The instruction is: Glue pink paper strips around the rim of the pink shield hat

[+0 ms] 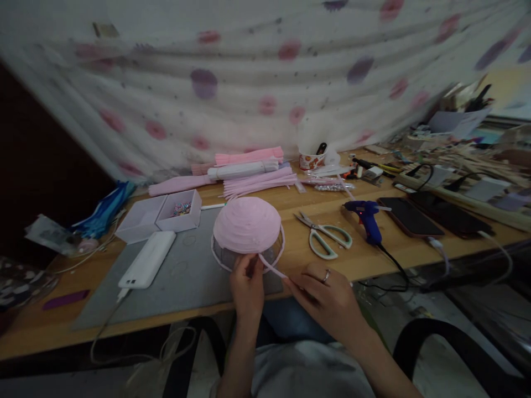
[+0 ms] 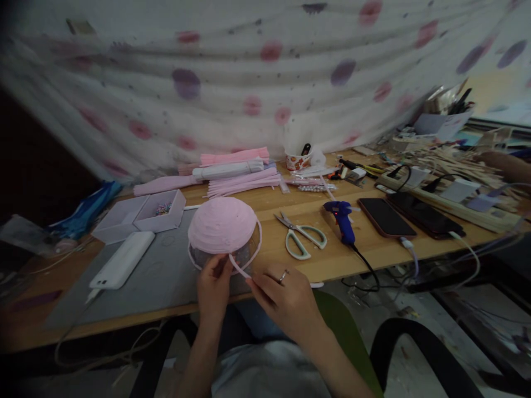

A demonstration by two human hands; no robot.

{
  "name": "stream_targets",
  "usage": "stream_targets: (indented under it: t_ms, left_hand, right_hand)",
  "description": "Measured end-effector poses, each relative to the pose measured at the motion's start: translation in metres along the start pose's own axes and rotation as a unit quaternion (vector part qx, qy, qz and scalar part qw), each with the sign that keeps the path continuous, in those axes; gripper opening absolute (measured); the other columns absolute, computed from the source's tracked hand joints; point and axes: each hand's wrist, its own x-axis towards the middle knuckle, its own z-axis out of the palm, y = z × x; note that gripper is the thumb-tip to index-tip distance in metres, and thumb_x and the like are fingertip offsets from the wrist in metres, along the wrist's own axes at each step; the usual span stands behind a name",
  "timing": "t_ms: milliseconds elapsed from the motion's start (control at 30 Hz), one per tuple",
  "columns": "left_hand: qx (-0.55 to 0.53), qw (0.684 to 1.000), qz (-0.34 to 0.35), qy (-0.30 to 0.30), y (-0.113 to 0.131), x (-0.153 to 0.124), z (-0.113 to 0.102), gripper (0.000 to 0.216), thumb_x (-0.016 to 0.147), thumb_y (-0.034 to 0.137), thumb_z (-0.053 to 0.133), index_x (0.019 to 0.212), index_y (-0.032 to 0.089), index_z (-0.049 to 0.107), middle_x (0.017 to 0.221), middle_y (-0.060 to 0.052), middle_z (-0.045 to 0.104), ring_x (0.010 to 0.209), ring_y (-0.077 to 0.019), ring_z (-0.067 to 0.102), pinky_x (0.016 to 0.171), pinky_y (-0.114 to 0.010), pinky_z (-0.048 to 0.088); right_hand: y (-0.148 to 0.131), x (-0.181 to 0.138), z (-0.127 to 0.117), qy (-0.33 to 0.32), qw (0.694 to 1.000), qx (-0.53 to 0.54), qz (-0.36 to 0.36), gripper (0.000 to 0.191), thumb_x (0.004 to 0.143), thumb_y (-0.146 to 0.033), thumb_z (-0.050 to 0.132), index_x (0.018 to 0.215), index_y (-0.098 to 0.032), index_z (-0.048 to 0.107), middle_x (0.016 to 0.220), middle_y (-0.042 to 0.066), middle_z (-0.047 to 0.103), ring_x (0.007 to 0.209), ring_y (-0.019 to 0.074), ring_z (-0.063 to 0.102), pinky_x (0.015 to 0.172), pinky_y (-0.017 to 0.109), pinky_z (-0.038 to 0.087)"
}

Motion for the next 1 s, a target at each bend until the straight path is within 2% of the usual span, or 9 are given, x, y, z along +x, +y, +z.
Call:
stream_targets:
  t_ms: [367,633,1000]
  left_hand:
    - [-0.017,1.0,0.015,-0.001,-0.0048,-0.0009,0.0007,0.019,0.077,0.034,0.067,0.089,0.02,0.073,0.09,-0.007,0.071,0.081,-0.0219,0.069,0.076,-0.035,0.054]
    - [-0.009,1.0,0.027,-0.01,-0.0014,-0.0011,-0.0004,0.015,0.078,0.031,0.064,0.084,0.021,0.072,0.086,-0.005,0.069,0.08,-0.0214,0.067,0.074,-0.033,0.052]
    - [0.004,0.999,0.041,-0.008,0.0037,-0.0014,-0.001,0.016,0.081,0.035,0.062,0.076,0.022,0.067,0.08,-0.004,0.067,0.078,-0.0209,0.063,0.073,-0.032,0.048]
  right_hand:
    - [-0.0038,0.0037,0.006,-0.019,1.0,0.019,0.004,0.029,0.097,-0.022,0.053,0.073,-0.015,0.067,0.063,0.002,0.061,0.057,0.0132,0.051,0.054,0.028,0.033]
    - [-0.0076,0.0012,0.0076,-0.002,0.999,0.036,-0.002,0.023,0.096,-0.02,0.056,0.078,-0.015,0.069,0.067,0.003,0.064,0.061,0.0134,0.055,0.058,0.027,0.037]
    - [-0.0028,0.0056,-0.0014,0.001,1.0,0.02,0.012,0.025,0.096,-0.019,0.056,0.074,-0.014,0.068,0.061,0.001,0.058,0.054,0.0118,0.049,0.052,0.027,0.033]
